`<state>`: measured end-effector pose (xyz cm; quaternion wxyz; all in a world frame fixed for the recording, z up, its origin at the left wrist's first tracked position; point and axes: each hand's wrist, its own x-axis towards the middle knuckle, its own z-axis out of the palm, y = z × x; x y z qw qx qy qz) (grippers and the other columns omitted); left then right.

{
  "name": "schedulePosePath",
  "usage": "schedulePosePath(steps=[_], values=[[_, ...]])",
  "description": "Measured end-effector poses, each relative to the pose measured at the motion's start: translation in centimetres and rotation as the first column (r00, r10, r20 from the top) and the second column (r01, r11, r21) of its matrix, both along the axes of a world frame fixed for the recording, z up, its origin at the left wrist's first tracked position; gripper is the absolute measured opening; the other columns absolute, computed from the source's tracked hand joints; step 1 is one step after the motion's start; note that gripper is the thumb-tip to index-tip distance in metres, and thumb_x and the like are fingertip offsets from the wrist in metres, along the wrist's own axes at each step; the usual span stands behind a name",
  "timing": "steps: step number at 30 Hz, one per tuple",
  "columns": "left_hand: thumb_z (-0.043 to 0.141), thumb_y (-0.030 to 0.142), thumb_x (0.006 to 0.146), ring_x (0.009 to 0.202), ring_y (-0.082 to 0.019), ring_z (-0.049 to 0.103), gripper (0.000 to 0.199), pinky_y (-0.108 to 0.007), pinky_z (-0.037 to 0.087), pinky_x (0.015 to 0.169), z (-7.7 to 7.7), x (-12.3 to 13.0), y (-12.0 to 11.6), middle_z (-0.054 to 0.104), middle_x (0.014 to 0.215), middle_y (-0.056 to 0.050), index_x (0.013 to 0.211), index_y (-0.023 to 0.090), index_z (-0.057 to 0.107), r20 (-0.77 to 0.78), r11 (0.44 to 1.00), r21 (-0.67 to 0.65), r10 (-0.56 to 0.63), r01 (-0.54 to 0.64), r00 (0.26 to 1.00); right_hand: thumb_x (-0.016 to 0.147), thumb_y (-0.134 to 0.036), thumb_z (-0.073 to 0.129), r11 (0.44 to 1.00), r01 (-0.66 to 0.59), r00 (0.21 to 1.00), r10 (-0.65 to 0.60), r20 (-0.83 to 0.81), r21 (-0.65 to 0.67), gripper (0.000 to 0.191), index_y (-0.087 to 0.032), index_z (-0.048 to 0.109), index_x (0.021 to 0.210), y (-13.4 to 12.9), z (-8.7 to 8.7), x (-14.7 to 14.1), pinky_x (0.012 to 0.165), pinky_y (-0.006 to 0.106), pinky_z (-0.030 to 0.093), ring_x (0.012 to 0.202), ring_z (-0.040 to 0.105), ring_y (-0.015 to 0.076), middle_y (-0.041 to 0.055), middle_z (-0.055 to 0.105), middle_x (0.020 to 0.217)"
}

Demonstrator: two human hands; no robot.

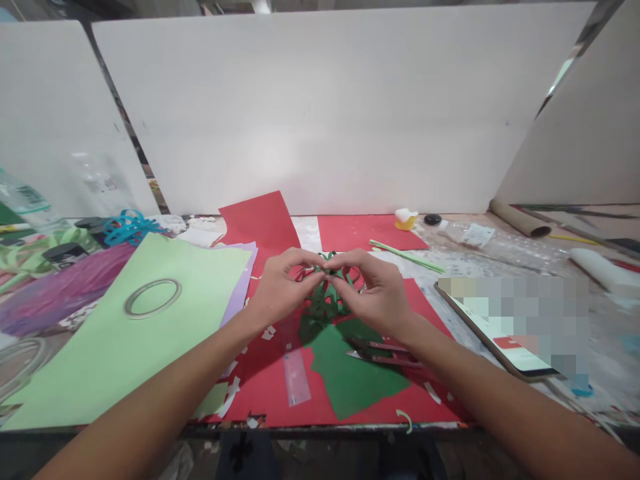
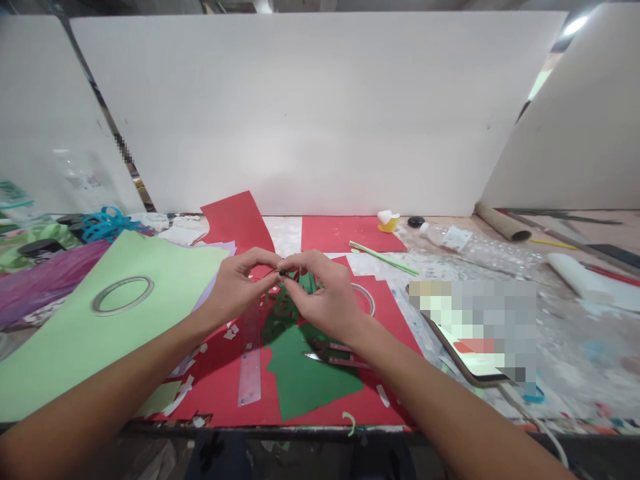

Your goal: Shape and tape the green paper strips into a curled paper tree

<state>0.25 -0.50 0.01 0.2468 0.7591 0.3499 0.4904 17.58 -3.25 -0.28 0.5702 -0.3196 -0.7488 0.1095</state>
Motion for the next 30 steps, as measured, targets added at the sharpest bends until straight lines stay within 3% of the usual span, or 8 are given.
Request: schedulePosePath(steps=[5,10,17,20,22,25,28,30], values=[[0.066,0.012,0.077,0.083,-0.016,0.066,0.012,-0.031,0.054,0.078,-0.1,0.2,0.0,0.072,0.087,-0.002,0.083,0.021,0.069,0.05,0.992,0.125,-0.021,0.014,0.999,0.08,-0.009,0.064,0.997,-0.072,0.996,0.073,-0.044,0.036,0.02,-0.024,0.066,0.094,-0.2,0.1,-0.2,0.074,0.033,0.053,0.084,0.065,0.016,0.0034,0.069,0.091],[0.067,0.011,0.077,0.084,-0.016,0.067,0.01,-0.031,0.055,0.078,-0.3,0.2,0.0,0.072,0.086,-0.003,0.082,0.019,0.068,0.074,0.98,0.196,-0.033,0.018,0.997,0.08,-0.009,0.065,0.997,-0.011,0.999,0.014,-0.037,0.076,0.02,-0.025,0.068,0.092,-0.4,0.4,-0.4,0.069,0.031,0.051,0.078,0.062,0.0141,0.0021,0.064,0.087],[0.068,0.011,0.077,0.082,-0.016,0.067,0.011,-0.031,0.055,0.076,-0.3,0.1,0.0,0.072,0.085,-0.002,0.082,0.02,0.067,0.053,0.974,0.227,-0.016,0.003,0.998,0.079,-0.012,0.066,1.0,-0.01,0.998,0.011,-0.056,0.022,0.017,-0.025,0.068,0.09,-0.5,0.3,-0.5,0.07,0.033,0.05,0.08,0.062,0.0155,0.002,0.067,0.085],[0.069,0.014,0.078,0.081,-0.016,0.066,0.01,-0.031,0.055,0.075,-0.4,0.1,0.1,0.072,0.085,-0.002,0.085,0.021,0.067,0.013,0.969,0.245,0.02,-0.023,1.0,0.079,-0.016,0.067,0.993,-0.03,0.989,0.013,-0.145,-0.115,0.013,-0.025,0.068,0.089,-0.2,0.3,-0.4,0.072,0.034,0.05,0.078,0.062,0.0157,0.0012,0.068,0.084],[0.071,0.017,0.078,0.082,-0.016,0.066,0.015,-0.031,0.054,0.075,-0.4,0.0,0.1,0.071,0.087,-0.002,0.092,0.021,0.066,-0.044,0.966,0.259,0.03,-0.017,0.999,0.078,-0.023,0.07,0.955,-0.092,0.967,0.017,-0.256,-0.284,0.01,-0.025,0.068,0.089,0.3,0.4,0.0,0.071,0.034,0.05,0.077,0.063,0.0161,0.001,0.069,0.083],[0.073,0.021,0.077,0.089,-0.017,0.064,0.036,-0.034,0.054,0.081,-0.5,-0.2,0.3,0.069,0.099,-0.004,0.111,0.023,0.061,-0.141,0.967,0.254,0.006,0.031,0.99,0.074,-0.03,0.074,0.845,-0.221,0.93,0.033,-0.366,-0.486,0.015,-0.024,0.07,0.087,1.0,0.6,0.6,0.072,0.035,0.051,0.078,0.065,0.0179,0.0024,0.071,0.084],[0.077,0.028,0.074,0.107,-0.022,0.059,0.06,-0.04,0.05,0.092,-0.4,-0.3,0.5,0.062,0.116,-0.007,0.128,0.027,0.05,-0.247,0.967,0.222,-0.065,0.122,0.967,0.071,-0.03,0.076,0.756,-0.328,0.902,0.073,-0.426,-0.566,0.016,-0.024,0.073,0.086,1.5,0.6,1.0,0.078,0.037,0.05,0.083,0.065,0.0191,0.0033,0.072,0.089],[0.077,0.029,0.073,0.114,-0.023,0.055,0.064,-0.042,0.048,0.096,-0.3,-0.4,0.5,0.059,0.122,-0.006,0.13,0.029,0.048,-0.299,0.965,0.202,-0.101,0.166,0.949,0.071,-0.029,0.076,0.712,-0.387,0.884,0.107,-0.455,-0.585,0.016,-0.025,0.074,0.086,1.6,0.5,1.1,0.08,0.037,0.05,0.084,0.065,0.0191,0.0029,0.072,0.091]])
